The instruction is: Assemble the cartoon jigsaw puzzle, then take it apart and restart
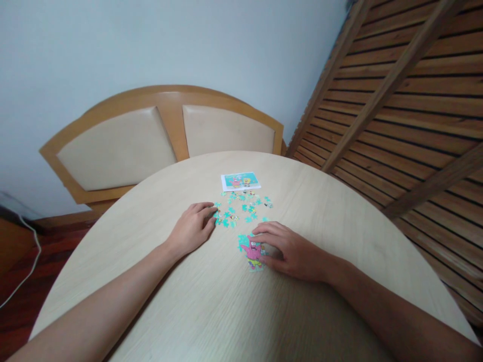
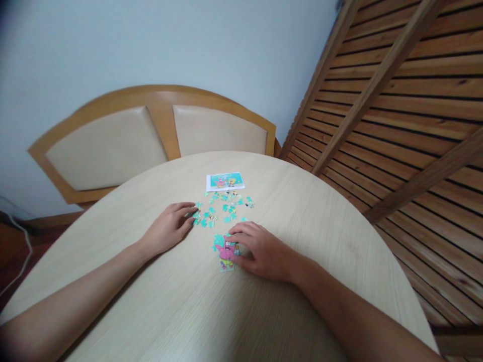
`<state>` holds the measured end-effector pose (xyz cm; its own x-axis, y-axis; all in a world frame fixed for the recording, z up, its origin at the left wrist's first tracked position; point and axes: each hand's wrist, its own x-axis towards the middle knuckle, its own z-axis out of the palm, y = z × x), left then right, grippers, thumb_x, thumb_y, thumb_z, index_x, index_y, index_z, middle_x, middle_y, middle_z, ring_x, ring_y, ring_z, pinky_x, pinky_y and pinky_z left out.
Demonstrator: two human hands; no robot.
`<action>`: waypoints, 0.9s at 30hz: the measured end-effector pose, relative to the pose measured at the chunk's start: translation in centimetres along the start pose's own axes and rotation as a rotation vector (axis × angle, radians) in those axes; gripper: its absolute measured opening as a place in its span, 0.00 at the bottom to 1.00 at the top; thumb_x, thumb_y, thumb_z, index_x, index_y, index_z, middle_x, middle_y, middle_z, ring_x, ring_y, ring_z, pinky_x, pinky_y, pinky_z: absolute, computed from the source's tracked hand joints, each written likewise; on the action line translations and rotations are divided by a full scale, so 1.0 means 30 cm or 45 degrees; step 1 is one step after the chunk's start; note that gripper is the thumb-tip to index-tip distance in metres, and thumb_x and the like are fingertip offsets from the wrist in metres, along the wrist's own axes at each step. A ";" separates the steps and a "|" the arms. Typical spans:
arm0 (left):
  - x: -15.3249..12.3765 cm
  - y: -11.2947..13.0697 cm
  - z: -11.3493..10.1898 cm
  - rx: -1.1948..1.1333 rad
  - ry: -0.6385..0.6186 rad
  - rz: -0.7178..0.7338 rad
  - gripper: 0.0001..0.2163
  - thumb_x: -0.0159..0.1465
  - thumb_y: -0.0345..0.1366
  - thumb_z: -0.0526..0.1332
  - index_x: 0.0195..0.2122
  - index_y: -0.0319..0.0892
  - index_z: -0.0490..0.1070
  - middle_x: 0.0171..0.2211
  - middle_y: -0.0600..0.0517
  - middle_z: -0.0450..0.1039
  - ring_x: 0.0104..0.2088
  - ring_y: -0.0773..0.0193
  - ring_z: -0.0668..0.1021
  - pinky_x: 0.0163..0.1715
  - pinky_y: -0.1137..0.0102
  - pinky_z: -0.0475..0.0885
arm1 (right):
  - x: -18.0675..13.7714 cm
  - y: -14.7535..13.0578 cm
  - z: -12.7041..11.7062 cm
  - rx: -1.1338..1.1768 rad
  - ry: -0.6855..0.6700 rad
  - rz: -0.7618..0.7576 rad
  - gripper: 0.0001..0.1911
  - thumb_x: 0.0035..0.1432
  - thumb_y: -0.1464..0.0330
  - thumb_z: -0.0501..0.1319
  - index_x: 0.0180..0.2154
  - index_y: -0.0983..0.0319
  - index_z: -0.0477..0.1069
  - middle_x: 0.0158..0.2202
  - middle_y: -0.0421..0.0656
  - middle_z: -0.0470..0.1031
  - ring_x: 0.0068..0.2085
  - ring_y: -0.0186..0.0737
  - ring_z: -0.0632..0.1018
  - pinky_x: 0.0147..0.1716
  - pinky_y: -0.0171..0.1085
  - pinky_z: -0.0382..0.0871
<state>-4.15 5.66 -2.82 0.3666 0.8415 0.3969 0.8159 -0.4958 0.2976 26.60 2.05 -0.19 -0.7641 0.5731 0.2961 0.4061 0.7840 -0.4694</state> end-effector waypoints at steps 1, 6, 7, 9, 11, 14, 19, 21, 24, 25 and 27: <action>0.000 0.002 -0.001 0.003 -0.007 0.006 0.14 0.69 0.37 0.56 0.51 0.40 0.76 0.54 0.43 0.75 0.55 0.49 0.75 0.57 0.50 0.71 | 0.000 -0.001 0.000 0.001 -0.001 0.002 0.18 0.67 0.61 0.61 0.55 0.60 0.73 0.54 0.51 0.75 0.57 0.48 0.73 0.59 0.50 0.67; -0.001 0.014 -0.009 0.006 -0.037 0.042 0.15 0.70 0.39 0.56 0.53 0.40 0.75 0.54 0.42 0.74 0.55 0.49 0.75 0.57 0.50 0.71 | 0.000 -0.003 0.003 -0.006 0.001 0.014 0.18 0.67 0.61 0.61 0.55 0.60 0.74 0.53 0.51 0.75 0.57 0.48 0.73 0.59 0.50 0.67; -0.001 0.016 -0.010 0.008 -0.043 0.048 0.16 0.70 0.40 0.56 0.53 0.40 0.75 0.55 0.42 0.74 0.55 0.48 0.75 0.57 0.50 0.71 | 0.000 -0.001 0.004 -0.008 0.003 0.011 0.18 0.67 0.61 0.61 0.55 0.60 0.73 0.54 0.51 0.75 0.57 0.48 0.74 0.60 0.51 0.67; -0.002 0.022 -0.013 0.015 -0.054 0.053 0.16 0.70 0.41 0.56 0.54 0.40 0.75 0.55 0.41 0.74 0.56 0.48 0.75 0.57 0.50 0.71 | 0.001 0.007 0.008 -0.008 0.015 0.003 0.20 0.68 0.59 0.60 0.57 0.61 0.71 0.55 0.52 0.75 0.57 0.48 0.73 0.60 0.51 0.66; -0.002 0.025 -0.014 0.018 -0.063 0.052 0.16 0.70 0.41 0.56 0.53 0.40 0.75 0.55 0.41 0.74 0.56 0.48 0.75 0.57 0.49 0.71 | 0.002 0.020 0.012 -0.024 0.042 0.023 0.22 0.68 0.58 0.59 0.58 0.63 0.69 0.57 0.53 0.74 0.59 0.49 0.72 0.61 0.51 0.66; -0.002 0.024 -0.013 0.004 -0.058 0.055 0.16 0.71 0.43 0.56 0.52 0.39 0.74 0.55 0.41 0.74 0.55 0.49 0.75 0.57 0.49 0.71 | 0.004 0.045 0.017 -0.104 0.059 0.125 0.26 0.69 0.56 0.58 0.61 0.65 0.67 0.61 0.55 0.71 0.62 0.51 0.70 0.62 0.54 0.64; -0.001 0.031 -0.009 -0.013 -0.025 0.075 0.17 0.72 0.46 0.55 0.54 0.42 0.73 0.57 0.42 0.73 0.57 0.49 0.75 0.58 0.49 0.71 | 0.006 0.062 0.012 -0.222 -0.025 0.300 0.32 0.69 0.51 0.55 0.66 0.63 0.63 0.68 0.53 0.64 0.68 0.55 0.63 0.66 0.57 0.57; -0.001 0.048 -0.009 -0.017 -0.040 0.135 0.18 0.72 0.46 0.55 0.57 0.42 0.72 0.59 0.42 0.71 0.59 0.50 0.74 0.60 0.50 0.70 | 0.008 0.059 0.010 -0.246 -0.069 0.337 0.33 0.69 0.50 0.53 0.67 0.62 0.62 0.69 0.52 0.61 0.69 0.55 0.61 0.66 0.57 0.55; 0.000 0.081 -0.010 -0.006 -0.117 0.273 0.21 0.73 0.46 0.55 0.62 0.43 0.67 0.64 0.43 0.67 0.64 0.49 0.69 0.64 0.50 0.66 | 0.019 0.054 0.013 -0.277 -0.098 0.374 0.35 0.68 0.49 0.54 0.68 0.61 0.60 0.71 0.50 0.58 0.70 0.56 0.59 0.67 0.57 0.54; 0.000 0.091 -0.010 0.003 -0.157 0.314 0.22 0.73 0.46 0.55 0.64 0.44 0.66 0.66 0.44 0.65 0.66 0.49 0.67 0.65 0.49 0.64 | 0.026 0.053 0.015 -0.287 -0.090 0.387 0.36 0.68 0.48 0.54 0.69 0.60 0.59 0.71 0.49 0.57 0.71 0.56 0.59 0.66 0.57 0.54; 0.001 0.106 -0.009 0.018 -0.242 0.372 0.23 0.73 0.47 0.55 0.66 0.45 0.64 0.68 0.46 0.61 0.68 0.48 0.63 0.66 0.48 0.62 | 0.041 0.055 0.022 -0.303 -0.066 0.408 0.37 0.67 0.47 0.55 0.70 0.58 0.57 0.72 0.48 0.54 0.71 0.57 0.57 0.66 0.58 0.54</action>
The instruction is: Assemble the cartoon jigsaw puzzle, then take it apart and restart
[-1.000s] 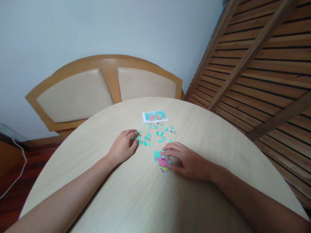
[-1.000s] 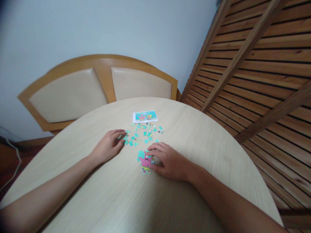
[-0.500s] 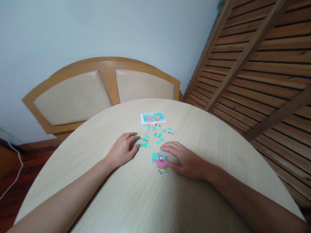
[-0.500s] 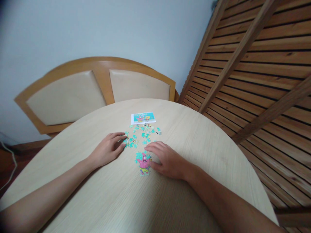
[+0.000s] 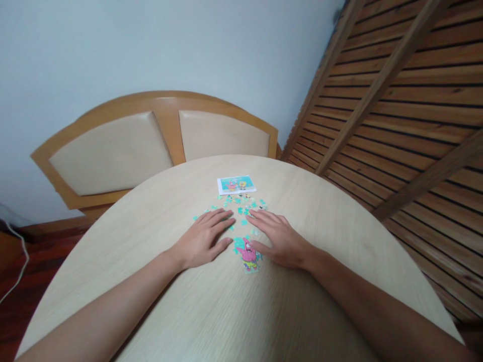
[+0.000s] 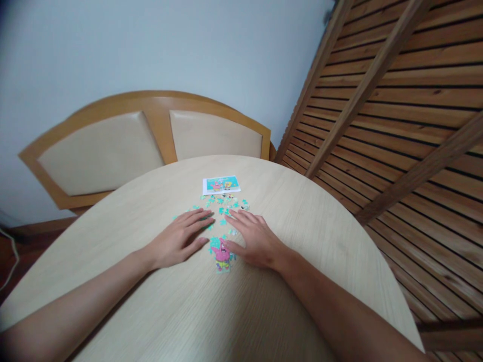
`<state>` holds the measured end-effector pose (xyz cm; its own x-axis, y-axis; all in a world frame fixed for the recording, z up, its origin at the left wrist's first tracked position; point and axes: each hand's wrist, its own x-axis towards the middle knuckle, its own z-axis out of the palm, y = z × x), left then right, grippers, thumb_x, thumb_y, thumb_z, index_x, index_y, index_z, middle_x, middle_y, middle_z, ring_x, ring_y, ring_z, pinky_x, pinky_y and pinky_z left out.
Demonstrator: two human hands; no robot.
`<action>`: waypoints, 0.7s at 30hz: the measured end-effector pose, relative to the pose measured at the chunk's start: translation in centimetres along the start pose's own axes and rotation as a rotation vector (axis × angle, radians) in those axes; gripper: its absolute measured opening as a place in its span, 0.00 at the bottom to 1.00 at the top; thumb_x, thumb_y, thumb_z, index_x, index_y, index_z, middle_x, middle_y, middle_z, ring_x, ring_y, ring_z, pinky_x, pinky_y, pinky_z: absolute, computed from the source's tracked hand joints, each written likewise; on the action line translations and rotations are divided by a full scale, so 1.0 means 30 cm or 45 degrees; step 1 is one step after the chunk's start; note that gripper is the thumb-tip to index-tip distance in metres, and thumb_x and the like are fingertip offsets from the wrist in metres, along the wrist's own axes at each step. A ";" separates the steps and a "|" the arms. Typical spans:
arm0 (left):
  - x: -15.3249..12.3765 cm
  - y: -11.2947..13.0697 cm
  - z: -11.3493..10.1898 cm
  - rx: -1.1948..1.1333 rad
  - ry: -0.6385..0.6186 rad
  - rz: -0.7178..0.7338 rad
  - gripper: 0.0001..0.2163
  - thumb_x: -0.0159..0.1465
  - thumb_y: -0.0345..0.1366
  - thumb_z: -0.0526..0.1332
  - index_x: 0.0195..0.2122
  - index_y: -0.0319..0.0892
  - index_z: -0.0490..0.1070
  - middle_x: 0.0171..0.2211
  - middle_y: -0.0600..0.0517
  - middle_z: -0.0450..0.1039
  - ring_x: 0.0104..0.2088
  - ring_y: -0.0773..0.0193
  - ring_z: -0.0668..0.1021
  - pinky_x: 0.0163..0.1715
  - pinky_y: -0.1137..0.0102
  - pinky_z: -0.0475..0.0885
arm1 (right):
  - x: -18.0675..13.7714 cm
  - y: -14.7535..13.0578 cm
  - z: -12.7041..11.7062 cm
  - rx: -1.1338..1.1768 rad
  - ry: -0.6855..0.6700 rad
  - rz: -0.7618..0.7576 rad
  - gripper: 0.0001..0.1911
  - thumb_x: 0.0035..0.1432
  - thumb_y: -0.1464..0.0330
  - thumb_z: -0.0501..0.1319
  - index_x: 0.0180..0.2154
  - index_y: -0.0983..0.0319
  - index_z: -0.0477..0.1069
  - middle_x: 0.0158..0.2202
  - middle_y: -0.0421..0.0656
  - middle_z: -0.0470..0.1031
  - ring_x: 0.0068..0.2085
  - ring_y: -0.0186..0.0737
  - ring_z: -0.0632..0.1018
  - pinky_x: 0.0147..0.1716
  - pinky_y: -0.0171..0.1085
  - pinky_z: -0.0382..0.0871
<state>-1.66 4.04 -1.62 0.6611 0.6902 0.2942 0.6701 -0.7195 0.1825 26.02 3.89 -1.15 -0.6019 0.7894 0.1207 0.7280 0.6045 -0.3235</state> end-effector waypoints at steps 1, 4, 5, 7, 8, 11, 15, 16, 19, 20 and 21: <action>0.002 0.004 0.000 0.002 -0.036 0.016 0.23 0.73 0.47 0.54 0.66 0.45 0.63 0.69 0.47 0.60 0.69 0.48 0.62 0.66 0.48 0.61 | 0.007 -0.002 0.003 -0.004 0.008 0.007 0.37 0.67 0.47 0.54 0.70 0.57 0.57 0.72 0.48 0.54 0.71 0.58 0.57 0.65 0.59 0.54; 0.005 0.007 -0.001 0.005 -0.097 0.023 0.24 0.73 0.48 0.53 0.67 0.45 0.62 0.70 0.47 0.59 0.70 0.48 0.60 0.67 0.48 0.59 | 0.022 -0.006 0.008 -0.011 -0.003 -0.003 0.38 0.66 0.46 0.54 0.70 0.57 0.57 0.72 0.48 0.55 0.71 0.59 0.56 0.64 0.61 0.53; 0.004 0.007 -0.002 0.005 -0.105 0.017 0.24 0.73 0.48 0.53 0.67 0.45 0.62 0.70 0.47 0.58 0.70 0.48 0.60 0.67 0.48 0.59 | 0.024 -0.008 0.008 -0.010 -0.014 -0.018 0.37 0.66 0.46 0.54 0.69 0.58 0.58 0.72 0.48 0.56 0.71 0.60 0.56 0.64 0.61 0.53; 0.003 0.007 -0.003 0.001 -0.113 0.002 0.25 0.74 0.49 0.53 0.68 0.46 0.60 0.70 0.47 0.58 0.70 0.48 0.60 0.67 0.48 0.58 | 0.022 -0.012 0.004 0.002 -0.039 -0.063 0.35 0.66 0.48 0.56 0.68 0.58 0.61 0.71 0.48 0.58 0.71 0.59 0.56 0.64 0.60 0.52; 0.003 0.007 -0.003 0.001 -0.120 -0.002 0.26 0.74 0.49 0.53 0.69 0.46 0.58 0.70 0.47 0.57 0.70 0.48 0.59 0.67 0.47 0.58 | 0.021 -0.014 0.002 0.013 -0.055 -0.092 0.34 0.67 0.49 0.56 0.67 0.58 0.62 0.70 0.48 0.59 0.71 0.59 0.57 0.64 0.60 0.52; 0.001 0.007 -0.002 0.005 -0.141 -0.010 0.27 0.74 0.50 0.52 0.71 0.47 0.55 0.71 0.47 0.55 0.71 0.47 0.58 0.68 0.46 0.56 | 0.017 -0.020 -0.007 0.049 -0.084 -0.164 0.31 0.67 0.52 0.57 0.66 0.58 0.64 0.69 0.47 0.62 0.70 0.57 0.58 0.64 0.59 0.51; 0.001 0.006 0.001 0.007 -0.152 -0.008 0.27 0.74 0.50 0.52 0.71 0.46 0.55 0.71 0.47 0.56 0.70 0.48 0.59 0.68 0.49 0.57 | 0.016 -0.025 -0.010 0.078 -0.052 -0.187 0.28 0.67 0.54 0.58 0.64 0.58 0.66 0.68 0.48 0.64 0.69 0.55 0.61 0.64 0.56 0.52; 0.001 0.004 0.002 0.009 -0.153 -0.004 0.27 0.74 0.50 0.51 0.71 0.46 0.55 0.71 0.47 0.56 0.70 0.48 0.60 0.68 0.49 0.57 | 0.017 -0.025 -0.009 0.078 -0.036 -0.181 0.28 0.67 0.54 0.58 0.64 0.58 0.67 0.68 0.48 0.65 0.68 0.54 0.62 0.64 0.56 0.53; 0.001 -0.001 0.005 0.015 -0.145 -0.009 0.26 0.75 0.50 0.50 0.70 0.44 0.57 0.70 0.46 0.58 0.70 0.50 0.60 0.68 0.51 0.57 | 0.016 -0.021 -0.002 0.074 0.028 -0.147 0.27 0.69 0.55 0.57 0.63 0.59 0.67 0.66 0.49 0.67 0.67 0.52 0.63 0.64 0.54 0.54; 0.000 -0.003 0.006 0.017 -0.145 -0.016 0.26 0.75 0.50 0.50 0.70 0.45 0.56 0.70 0.45 0.58 0.70 0.50 0.60 0.68 0.50 0.57 | 0.016 -0.019 0.001 0.074 0.046 -0.139 0.27 0.69 0.55 0.56 0.63 0.60 0.66 0.66 0.49 0.67 0.67 0.51 0.64 0.64 0.53 0.55; 0.000 -0.005 0.007 0.021 -0.146 -0.024 0.27 0.75 0.51 0.49 0.70 0.45 0.56 0.70 0.45 0.57 0.70 0.50 0.60 0.68 0.50 0.57 | 0.016 -0.017 0.004 0.073 0.060 -0.133 0.27 0.69 0.54 0.56 0.64 0.60 0.66 0.66 0.49 0.67 0.67 0.51 0.64 0.64 0.52 0.55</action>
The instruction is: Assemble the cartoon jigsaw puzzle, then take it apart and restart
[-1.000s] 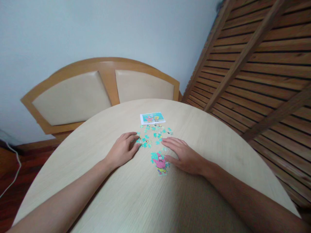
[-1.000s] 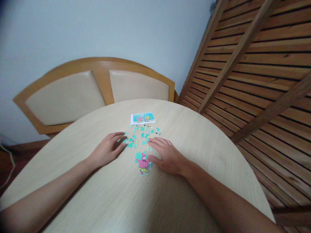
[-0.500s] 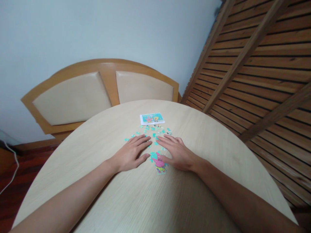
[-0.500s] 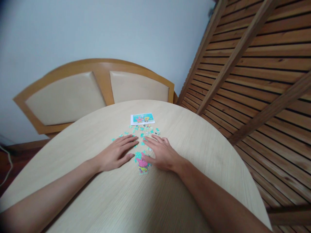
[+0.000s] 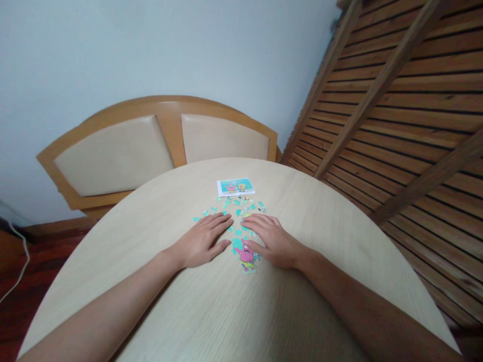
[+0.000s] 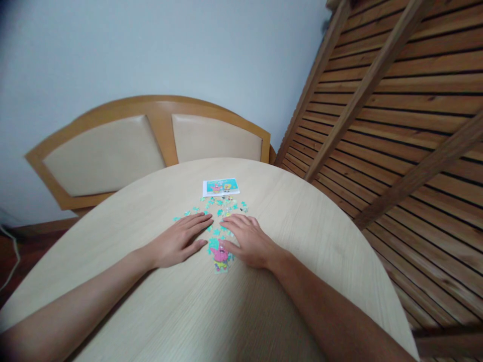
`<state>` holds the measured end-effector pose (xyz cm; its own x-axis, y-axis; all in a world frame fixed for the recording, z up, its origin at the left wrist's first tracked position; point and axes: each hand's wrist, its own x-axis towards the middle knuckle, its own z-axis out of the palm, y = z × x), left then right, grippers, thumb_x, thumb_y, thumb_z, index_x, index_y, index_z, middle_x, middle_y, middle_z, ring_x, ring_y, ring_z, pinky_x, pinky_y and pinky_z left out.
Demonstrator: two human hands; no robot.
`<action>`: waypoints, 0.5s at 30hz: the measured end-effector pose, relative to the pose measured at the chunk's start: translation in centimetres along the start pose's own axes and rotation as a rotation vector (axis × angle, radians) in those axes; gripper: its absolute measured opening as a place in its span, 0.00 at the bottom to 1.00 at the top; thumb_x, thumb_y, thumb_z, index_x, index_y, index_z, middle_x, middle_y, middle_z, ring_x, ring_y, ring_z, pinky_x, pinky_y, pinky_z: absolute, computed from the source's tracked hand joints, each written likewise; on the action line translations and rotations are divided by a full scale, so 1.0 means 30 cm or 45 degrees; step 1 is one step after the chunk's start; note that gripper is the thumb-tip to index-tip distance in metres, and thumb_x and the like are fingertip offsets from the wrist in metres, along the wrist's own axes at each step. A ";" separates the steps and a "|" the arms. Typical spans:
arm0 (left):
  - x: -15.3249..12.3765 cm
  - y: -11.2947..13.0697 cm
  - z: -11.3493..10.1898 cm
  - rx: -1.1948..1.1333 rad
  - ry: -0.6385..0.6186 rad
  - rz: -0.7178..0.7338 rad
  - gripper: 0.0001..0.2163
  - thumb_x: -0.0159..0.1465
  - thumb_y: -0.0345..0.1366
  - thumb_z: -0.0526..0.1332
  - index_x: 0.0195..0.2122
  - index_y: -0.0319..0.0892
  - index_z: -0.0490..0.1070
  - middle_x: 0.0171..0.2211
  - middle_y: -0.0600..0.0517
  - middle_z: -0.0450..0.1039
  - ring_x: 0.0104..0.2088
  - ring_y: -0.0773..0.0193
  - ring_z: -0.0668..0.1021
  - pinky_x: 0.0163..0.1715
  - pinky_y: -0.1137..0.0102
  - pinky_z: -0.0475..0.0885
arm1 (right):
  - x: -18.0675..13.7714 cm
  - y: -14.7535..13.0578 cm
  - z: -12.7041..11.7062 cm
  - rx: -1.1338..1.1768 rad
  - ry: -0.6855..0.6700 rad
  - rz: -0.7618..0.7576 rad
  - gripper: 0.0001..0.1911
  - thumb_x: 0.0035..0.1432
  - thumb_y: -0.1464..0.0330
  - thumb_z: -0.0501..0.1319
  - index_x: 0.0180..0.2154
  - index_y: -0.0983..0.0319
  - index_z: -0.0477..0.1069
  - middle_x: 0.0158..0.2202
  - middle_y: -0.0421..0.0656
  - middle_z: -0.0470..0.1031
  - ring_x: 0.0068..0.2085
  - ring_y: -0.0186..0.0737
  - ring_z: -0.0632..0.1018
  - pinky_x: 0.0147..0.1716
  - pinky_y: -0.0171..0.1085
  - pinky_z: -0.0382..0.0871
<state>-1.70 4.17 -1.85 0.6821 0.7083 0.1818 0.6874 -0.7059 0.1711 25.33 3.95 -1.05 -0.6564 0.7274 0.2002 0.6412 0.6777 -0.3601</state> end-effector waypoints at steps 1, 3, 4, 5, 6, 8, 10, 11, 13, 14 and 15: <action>-0.001 -0.001 0.001 0.005 -0.003 -0.006 0.27 0.75 0.51 0.49 0.70 0.45 0.55 0.71 0.46 0.56 0.70 0.50 0.59 0.68 0.50 0.57 | 0.000 0.002 0.003 -0.002 0.008 0.003 0.28 0.69 0.54 0.56 0.64 0.60 0.66 0.66 0.49 0.67 0.67 0.50 0.63 0.64 0.52 0.55; -0.003 -0.002 0.004 0.017 -0.001 -0.016 0.27 0.75 0.51 0.48 0.71 0.45 0.55 0.71 0.46 0.54 0.71 0.51 0.59 0.68 0.50 0.57 | 0.000 0.004 0.007 -0.009 0.006 0.013 0.29 0.69 0.53 0.56 0.65 0.59 0.64 0.68 0.49 0.64 0.68 0.51 0.62 0.65 0.53 0.54; -0.004 -0.001 0.005 0.022 0.003 -0.023 0.27 0.75 0.52 0.48 0.71 0.45 0.54 0.71 0.46 0.54 0.71 0.51 0.58 0.68 0.50 0.57 | 0.001 0.005 0.008 -0.013 -0.002 0.019 0.30 0.69 0.52 0.56 0.66 0.58 0.63 0.68 0.48 0.63 0.69 0.52 0.61 0.65 0.53 0.54; -0.006 -0.001 0.005 0.027 0.010 -0.032 0.27 0.75 0.52 0.48 0.71 0.45 0.55 0.72 0.46 0.54 0.71 0.51 0.58 0.68 0.50 0.57 | 0.002 0.005 0.009 -0.016 -0.012 0.026 0.31 0.69 0.52 0.56 0.67 0.58 0.62 0.69 0.48 0.62 0.69 0.52 0.60 0.66 0.54 0.53; -0.007 0.000 0.005 0.032 0.016 -0.042 0.28 0.75 0.52 0.48 0.71 0.44 0.55 0.72 0.46 0.53 0.71 0.51 0.58 0.69 0.50 0.57 | 0.003 0.004 0.010 -0.016 -0.023 0.032 0.32 0.68 0.51 0.56 0.67 0.58 0.62 0.69 0.48 0.62 0.70 0.53 0.60 0.66 0.55 0.52; -0.006 -0.002 0.001 0.042 0.026 -0.067 0.28 0.75 0.53 0.48 0.70 0.44 0.55 0.71 0.46 0.54 0.71 0.51 0.59 0.68 0.51 0.57 | 0.006 0.002 0.010 -0.008 -0.041 0.042 0.33 0.67 0.50 0.56 0.68 0.58 0.61 0.70 0.48 0.61 0.70 0.54 0.59 0.66 0.55 0.51; 0.006 -0.013 -0.007 0.053 0.032 -0.088 0.29 0.74 0.55 0.48 0.70 0.42 0.56 0.71 0.44 0.55 0.71 0.50 0.59 0.69 0.51 0.56 | 0.008 0.000 0.009 0.005 -0.052 0.043 0.34 0.67 0.49 0.56 0.68 0.58 0.61 0.70 0.47 0.60 0.70 0.54 0.59 0.67 0.55 0.51; 0.018 -0.023 -0.012 0.057 0.035 -0.098 0.30 0.74 0.55 0.47 0.70 0.41 0.56 0.71 0.43 0.55 0.70 0.50 0.59 0.69 0.52 0.56 | 0.009 0.000 0.008 0.010 -0.055 0.042 0.34 0.67 0.49 0.57 0.68 0.58 0.61 0.70 0.47 0.60 0.70 0.54 0.59 0.67 0.55 0.51; 0.055 -0.050 -0.020 0.073 0.028 -0.116 0.32 0.73 0.57 0.47 0.69 0.39 0.57 0.71 0.42 0.54 0.70 0.49 0.59 0.69 0.53 0.56 | 0.010 0.000 0.006 0.015 -0.059 0.035 0.34 0.67 0.50 0.57 0.68 0.58 0.61 0.70 0.47 0.61 0.70 0.53 0.59 0.67 0.55 0.51; 0.078 -0.065 -0.022 0.081 0.019 -0.139 0.32 0.73 0.57 0.46 0.69 0.39 0.57 0.71 0.42 0.53 0.70 0.48 0.59 0.69 0.53 0.55 | 0.010 0.000 0.005 0.017 -0.060 0.032 0.34 0.67 0.50 0.57 0.68 0.58 0.61 0.70 0.47 0.61 0.70 0.53 0.60 0.67 0.55 0.51; 0.101 -0.080 -0.023 0.092 0.002 -0.177 0.32 0.73 0.57 0.45 0.70 0.39 0.56 0.71 0.42 0.53 0.71 0.48 0.58 0.69 0.53 0.55 | 0.009 0.001 0.004 0.019 -0.061 0.029 0.34 0.67 0.50 0.57 0.67 0.59 0.62 0.70 0.47 0.62 0.70 0.53 0.60 0.67 0.55 0.51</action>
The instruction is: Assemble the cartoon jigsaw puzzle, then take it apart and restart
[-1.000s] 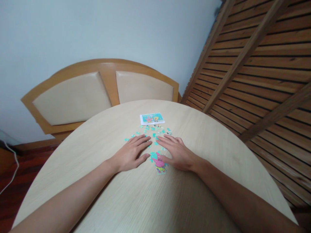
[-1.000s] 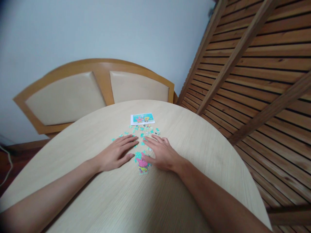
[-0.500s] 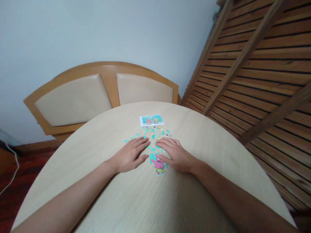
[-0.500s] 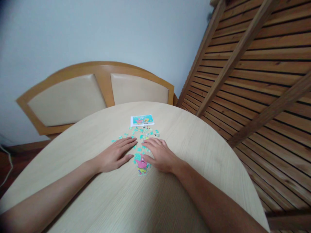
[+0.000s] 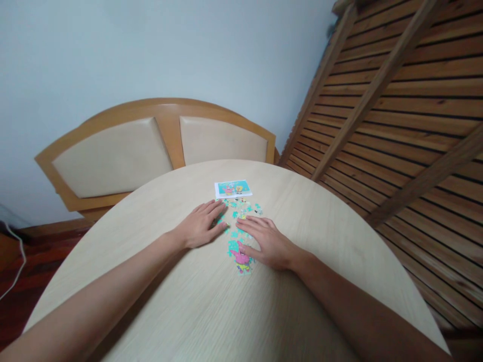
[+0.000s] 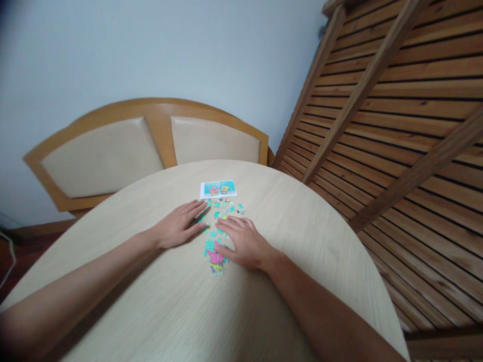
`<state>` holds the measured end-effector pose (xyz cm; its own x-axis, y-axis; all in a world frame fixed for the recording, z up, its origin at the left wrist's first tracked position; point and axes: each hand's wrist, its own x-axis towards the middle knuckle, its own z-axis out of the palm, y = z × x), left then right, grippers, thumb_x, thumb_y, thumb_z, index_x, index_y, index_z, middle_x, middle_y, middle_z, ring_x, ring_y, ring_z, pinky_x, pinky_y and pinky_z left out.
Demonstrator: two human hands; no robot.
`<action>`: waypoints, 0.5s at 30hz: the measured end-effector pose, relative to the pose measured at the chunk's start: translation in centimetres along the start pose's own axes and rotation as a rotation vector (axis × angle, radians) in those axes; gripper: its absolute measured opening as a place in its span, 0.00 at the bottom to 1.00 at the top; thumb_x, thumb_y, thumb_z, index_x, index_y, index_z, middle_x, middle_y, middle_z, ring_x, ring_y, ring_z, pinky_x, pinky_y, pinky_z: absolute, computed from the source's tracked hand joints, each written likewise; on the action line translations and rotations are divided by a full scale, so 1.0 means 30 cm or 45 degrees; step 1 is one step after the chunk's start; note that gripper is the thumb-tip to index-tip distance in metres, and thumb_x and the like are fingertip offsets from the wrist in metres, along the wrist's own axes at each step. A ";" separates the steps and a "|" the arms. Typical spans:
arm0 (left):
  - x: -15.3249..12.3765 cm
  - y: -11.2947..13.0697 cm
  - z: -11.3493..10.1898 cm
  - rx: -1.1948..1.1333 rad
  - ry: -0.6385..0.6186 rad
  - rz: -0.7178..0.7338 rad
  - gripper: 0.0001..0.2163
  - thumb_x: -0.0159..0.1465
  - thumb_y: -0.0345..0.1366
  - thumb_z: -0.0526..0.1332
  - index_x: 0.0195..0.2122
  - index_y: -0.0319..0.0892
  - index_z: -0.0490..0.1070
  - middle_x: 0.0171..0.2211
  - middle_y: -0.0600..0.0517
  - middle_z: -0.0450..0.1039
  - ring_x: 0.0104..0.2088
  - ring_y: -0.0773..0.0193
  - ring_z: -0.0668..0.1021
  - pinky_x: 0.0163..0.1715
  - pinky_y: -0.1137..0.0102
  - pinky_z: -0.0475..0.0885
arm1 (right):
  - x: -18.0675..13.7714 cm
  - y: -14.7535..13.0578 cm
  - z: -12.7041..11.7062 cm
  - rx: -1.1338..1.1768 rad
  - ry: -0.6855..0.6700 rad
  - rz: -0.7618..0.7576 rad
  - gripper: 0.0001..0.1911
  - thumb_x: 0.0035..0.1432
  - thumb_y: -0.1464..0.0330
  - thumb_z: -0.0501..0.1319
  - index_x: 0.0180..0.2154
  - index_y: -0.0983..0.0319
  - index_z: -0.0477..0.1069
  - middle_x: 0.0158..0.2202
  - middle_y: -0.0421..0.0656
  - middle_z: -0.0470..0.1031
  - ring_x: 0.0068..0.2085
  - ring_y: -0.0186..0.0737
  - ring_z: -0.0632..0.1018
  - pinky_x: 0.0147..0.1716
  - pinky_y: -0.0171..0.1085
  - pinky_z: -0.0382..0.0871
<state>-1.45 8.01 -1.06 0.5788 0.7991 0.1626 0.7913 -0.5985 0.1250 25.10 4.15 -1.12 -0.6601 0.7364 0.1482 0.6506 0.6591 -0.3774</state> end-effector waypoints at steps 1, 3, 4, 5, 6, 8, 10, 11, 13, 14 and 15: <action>0.024 -0.011 0.002 0.017 -0.026 -0.051 0.33 0.73 0.58 0.44 0.70 0.39 0.55 0.72 0.42 0.52 0.71 0.47 0.57 0.68 0.53 0.55 | -0.001 0.001 -0.001 0.003 0.001 -0.002 0.34 0.67 0.50 0.57 0.67 0.59 0.62 0.69 0.48 0.62 0.70 0.53 0.60 0.67 0.55 0.51; 0.059 -0.025 0.011 0.030 -0.042 -0.101 0.35 0.73 0.59 0.42 0.70 0.37 0.55 0.71 0.39 0.54 0.70 0.45 0.60 0.67 0.51 0.57 | -0.003 0.003 -0.003 0.010 0.007 -0.009 0.33 0.67 0.49 0.57 0.66 0.59 0.63 0.69 0.48 0.63 0.70 0.53 0.60 0.66 0.55 0.51; 0.068 -0.027 0.017 0.036 -0.047 -0.116 0.35 0.73 0.58 0.41 0.70 0.36 0.55 0.70 0.37 0.56 0.69 0.44 0.61 0.66 0.51 0.58 | -0.004 0.004 -0.003 0.013 0.011 -0.013 0.33 0.67 0.49 0.57 0.66 0.59 0.64 0.68 0.48 0.64 0.69 0.53 0.61 0.66 0.55 0.51; 0.071 -0.027 0.022 0.044 -0.046 -0.125 0.34 0.74 0.58 0.40 0.69 0.36 0.56 0.69 0.37 0.57 0.69 0.44 0.62 0.66 0.51 0.58 | -0.005 0.005 -0.002 0.016 0.016 -0.018 0.33 0.67 0.50 0.57 0.66 0.59 0.64 0.68 0.48 0.64 0.69 0.53 0.61 0.66 0.55 0.51; 0.069 -0.025 0.028 0.053 -0.043 -0.130 0.33 0.74 0.57 0.40 0.68 0.37 0.57 0.69 0.36 0.58 0.68 0.44 0.63 0.65 0.51 0.58 | -0.005 0.006 -0.001 0.018 0.022 -0.024 0.32 0.67 0.50 0.57 0.66 0.59 0.65 0.68 0.48 0.64 0.69 0.53 0.61 0.66 0.55 0.51; 0.056 -0.017 0.035 0.073 -0.029 -0.132 0.32 0.74 0.57 0.40 0.66 0.38 0.60 0.68 0.37 0.60 0.68 0.46 0.63 0.66 0.51 0.58 | -0.005 0.009 0.002 0.022 0.032 -0.034 0.32 0.67 0.50 0.57 0.65 0.59 0.65 0.68 0.47 0.64 0.69 0.53 0.61 0.66 0.55 0.51; 0.045 -0.009 0.037 0.092 -0.013 -0.134 0.30 0.74 0.57 0.41 0.63 0.40 0.63 0.67 0.38 0.62 0.68 0.46 0.64 0.65 0.52 0.58 | -0.004 0.011 0.006 0.028 0.041 -0.040 0.31 0.67 0.50 0.57 0.65 0.58 0.65 0.68 0.47 0.65 0.69 0.53 0.61 0.66 0.55 0.52; 0.044 -0.006 0.036 0.101 -0.004 -0.140 0.30 0.74 0.57 0.41 0.62 0.40 0.64 0.66 0.39 0.64 0.67 0.46 0.65 0.65 0.52 0.59 | -0.004 0.012 0.008 0.030 0.044 -0.042 0.31 0.67 0.50 0.57 0.65 0.58 0.65 0.68 0.47 0.65 0.69 0.53 0.61 0.66 0.55 0.52; 0.053 -0.003 0.033 0.117 0.014 -0.161 0.29 0.74 0.56 0.40 0.60 0.40 0.65 0.63 0.39 0.67 0.65 0.46 0.67 0.63 0.52 0.60 | -0.003 0.012 0.010 0.036 0.042 -0.041 0.32 0.67 0.50 0.57 0.65 0.58 0.65 0.68 0.47 0.65 0.69 0.54 0.61 0.66 0.55 0.52; 0.062 -0.001 0.032 0.125 0.022 -0.175 0.29 0.74 0.56 0.40 0.60 0.40 0.65 0.62 0.39 0.69 0.64 0.45 0.69 0.62 0.51 0.62 | -0.002 0.012 0.010 0.039 0.039 -0.040 0.32 0.66 0.50 0.57 0.65 0.58 0.65 0.68 0.47 0.65 0.69 0.54 0.61 0.66 0.55 0.52; 0.072 0.001 0.030 0.134 0.029 -0.189 0.28 0.75 0.56 0.40 0.60 0.40 0.64 0.60 0.39 0.70 0.63 0.45 0.70 0.61 0.52 0.63 | -0.002 0.011 0.009 0.041 0.036 -0.040 0.31 0.66 0.50 0.57 0.65 0.58 0.66 0.67 0.47 0.66 0.69 0.54 0.61 0.66 0.55 0.52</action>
<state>-0.02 9.77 -1.59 0.4506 0.8759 0.1725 0.8845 -0.4642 0.0467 25.25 4.29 -1.50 -0.6686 0.7200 0.1861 0.6171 0.6768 -0.4014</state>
